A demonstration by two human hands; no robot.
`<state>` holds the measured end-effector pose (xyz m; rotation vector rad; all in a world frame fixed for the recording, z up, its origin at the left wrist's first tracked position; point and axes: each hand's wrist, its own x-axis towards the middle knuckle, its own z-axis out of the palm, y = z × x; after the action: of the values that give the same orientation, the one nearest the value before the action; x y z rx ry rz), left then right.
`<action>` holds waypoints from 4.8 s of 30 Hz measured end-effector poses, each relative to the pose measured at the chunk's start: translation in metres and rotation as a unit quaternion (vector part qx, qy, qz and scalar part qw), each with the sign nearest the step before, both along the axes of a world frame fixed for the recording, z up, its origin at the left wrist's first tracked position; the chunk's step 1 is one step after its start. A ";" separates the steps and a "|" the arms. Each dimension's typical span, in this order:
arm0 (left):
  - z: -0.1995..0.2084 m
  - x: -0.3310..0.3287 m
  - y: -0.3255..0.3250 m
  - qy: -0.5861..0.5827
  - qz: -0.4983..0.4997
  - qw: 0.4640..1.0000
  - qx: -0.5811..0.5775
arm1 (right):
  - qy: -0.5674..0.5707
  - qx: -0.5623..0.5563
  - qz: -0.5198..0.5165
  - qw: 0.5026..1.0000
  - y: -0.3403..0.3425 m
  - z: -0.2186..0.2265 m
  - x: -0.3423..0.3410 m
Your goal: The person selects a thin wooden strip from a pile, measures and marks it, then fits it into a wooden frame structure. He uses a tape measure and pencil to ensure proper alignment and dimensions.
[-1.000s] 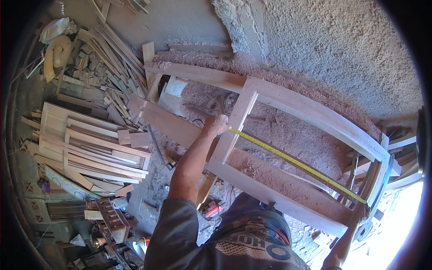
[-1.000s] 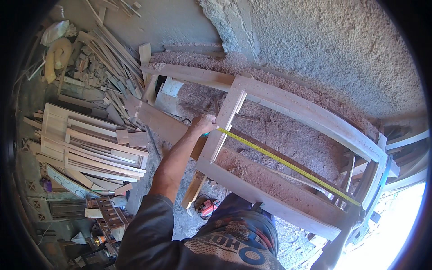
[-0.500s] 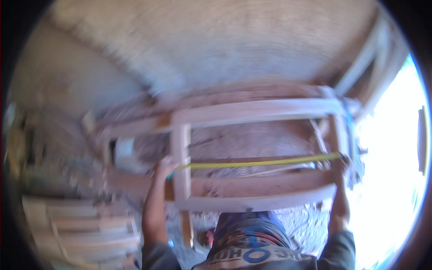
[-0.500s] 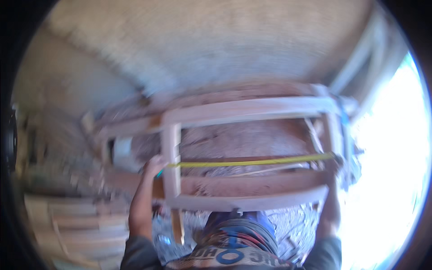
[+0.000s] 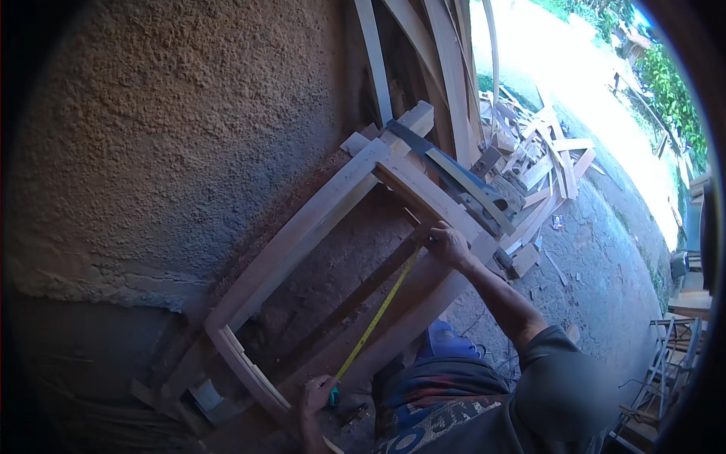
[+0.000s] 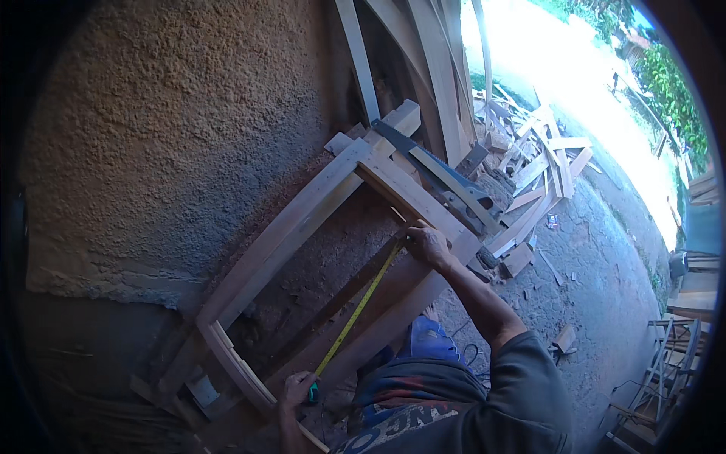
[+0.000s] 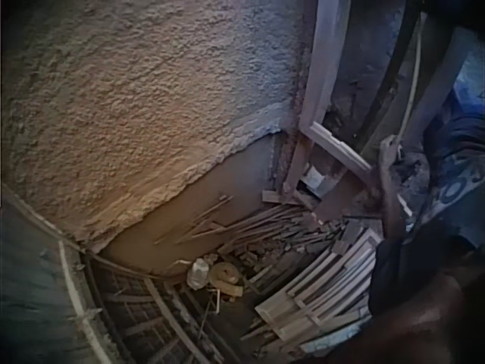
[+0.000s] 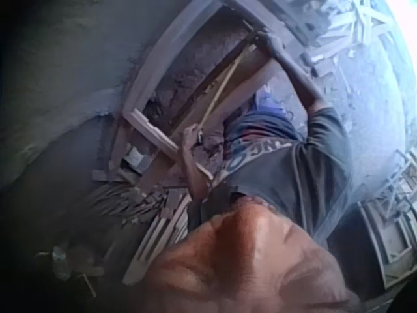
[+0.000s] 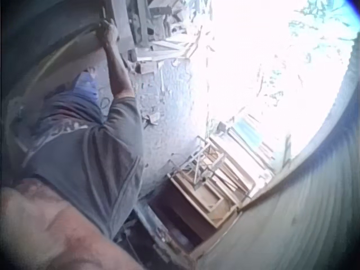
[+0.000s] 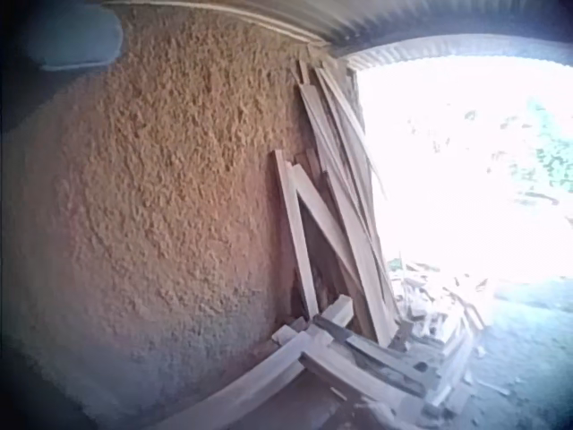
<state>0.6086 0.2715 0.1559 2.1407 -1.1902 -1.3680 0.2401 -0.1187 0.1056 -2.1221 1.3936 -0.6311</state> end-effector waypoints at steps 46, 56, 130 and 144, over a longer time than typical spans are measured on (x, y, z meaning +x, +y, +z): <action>0.010 -0.281 -0.293 -0.053 -0.110 0.970 -0.209 | -0.040 0.027 -0.024 0.999 -0.060 0.016 -0.118; -0.012 -0.268 -0.405 -0.129 -0.094 0.962 -0.223 | -0.343 0.376 -0.179 0.842 -0.047 0.055 -0.151; -0.014 -0.266 -0.204 -0.186 -0.021 0.978 -0.089 | -0.210 0.117 0.075 0.968 0.131 -0.010 -0.065; -0.023 -0.257 -0.209 -0.152 -0.010 0.983 -0.107 | -0.224 0.129 0.059 0.964 0.132 -0.011 -0.061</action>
<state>0.3515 0.0621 0.1332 2.2362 -1.4014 -0.8909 0.1796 0.0137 0.0948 -1.7069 1.0289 -0.7760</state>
